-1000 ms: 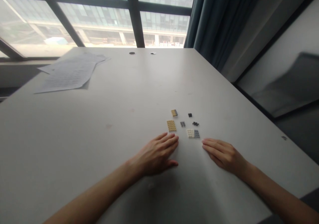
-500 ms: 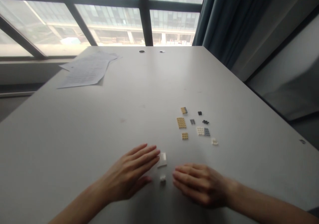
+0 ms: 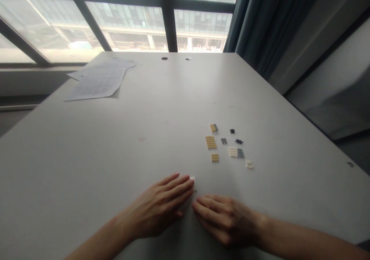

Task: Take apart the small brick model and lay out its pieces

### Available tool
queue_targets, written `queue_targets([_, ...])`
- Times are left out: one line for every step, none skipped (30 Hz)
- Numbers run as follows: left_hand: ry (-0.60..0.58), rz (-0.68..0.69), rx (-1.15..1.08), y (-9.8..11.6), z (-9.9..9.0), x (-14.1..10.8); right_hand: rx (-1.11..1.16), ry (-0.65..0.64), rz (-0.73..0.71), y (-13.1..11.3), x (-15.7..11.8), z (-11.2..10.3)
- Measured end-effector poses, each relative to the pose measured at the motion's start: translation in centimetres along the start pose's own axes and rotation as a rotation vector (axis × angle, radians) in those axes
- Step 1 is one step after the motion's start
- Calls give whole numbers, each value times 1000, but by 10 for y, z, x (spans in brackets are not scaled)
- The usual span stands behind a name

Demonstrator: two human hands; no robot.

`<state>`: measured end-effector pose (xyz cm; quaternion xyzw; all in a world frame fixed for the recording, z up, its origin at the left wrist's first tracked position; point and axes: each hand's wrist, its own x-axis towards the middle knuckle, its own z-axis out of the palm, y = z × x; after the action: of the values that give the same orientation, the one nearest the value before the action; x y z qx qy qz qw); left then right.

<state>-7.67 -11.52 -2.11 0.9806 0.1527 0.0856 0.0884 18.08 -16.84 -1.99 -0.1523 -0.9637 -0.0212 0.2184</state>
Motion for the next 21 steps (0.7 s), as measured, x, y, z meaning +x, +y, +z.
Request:
queue_targets([1, 5, -2, 0, 0, 3, -1, 7, 20, 2, -6, -3])
queue_targets([0, 11, -4, 0, 1, 8, -5, 12, 47, 4, -12, -7])
queue_targets([-4, 18, -5, 0, 1, 13, -12, 14, 79, 7, -20, -12])
queue_targets([-9, 26, -8, 0, 1, 19, -21, 13, 114, 11, -29, -17])
queue_targets([-15, 34, -12, 0, 2, 27, -32, 9, 144, 14, -38, -22])
queue_targets([-19, 42, -17, 1, 2, 36, -43, 4, 172, 18, -48, -27])
queue_targets([-20, 49, -24, 1, 3, 46, -54, 3, 196, 22, -57, -32])
queue_targets([-17, 56, -31, 0, 4, 56, -63, 2, 221, 25, -67, -37])
queue_targets([-14, 66, -38, 0, 5, 67, -73, 3, 246, 29, -75, -41])
queue_targets([-5, 81, -43, 0, 6, 79, -83, 7, 270, 32, -83, -44])
queue_targets([4, 98, -45, -1, 8, 89, -92, 11, 291, 34, -89, -48])
queue_targets([15, 117, -45, -1, 10, 99, -101, 17, 308, 36, -94, -50])
queue_targets([25, 134, -43, -2, 12, 109, -107, 25, 321, 37, -98, -52])
queue_targets([34, 147, -39, -2, 14, 116, -110, 33, 329, 37, -100, -54])
queue_targets([41, 155, -35, -3, 16, 123, -111, 41, 335, 38, -102, -55])
queue_targets([48, 161, -30, -3, 18, 127, -110, 48, 339, 38, -102, -56])
queue_targets([53, 167, -25, -3, 19, 131, -107, 52, 344, 37, -102, -57])
queue_targets([58, 171, -22, -4, 20, 133, -103, 57, 352, 37, -102, -57])
queue_targets([63, 173, -19, -4, 21, 134, -100, 61, 361, 37, -102, -57])
queue_targets([67, 175, -18, -4, 22, 135, -99, 65, 370, 37, -102, -57])
queue_targets([72, 175, -19, -5, 22, 135, -99, 69, 377, 37, -102, -57])
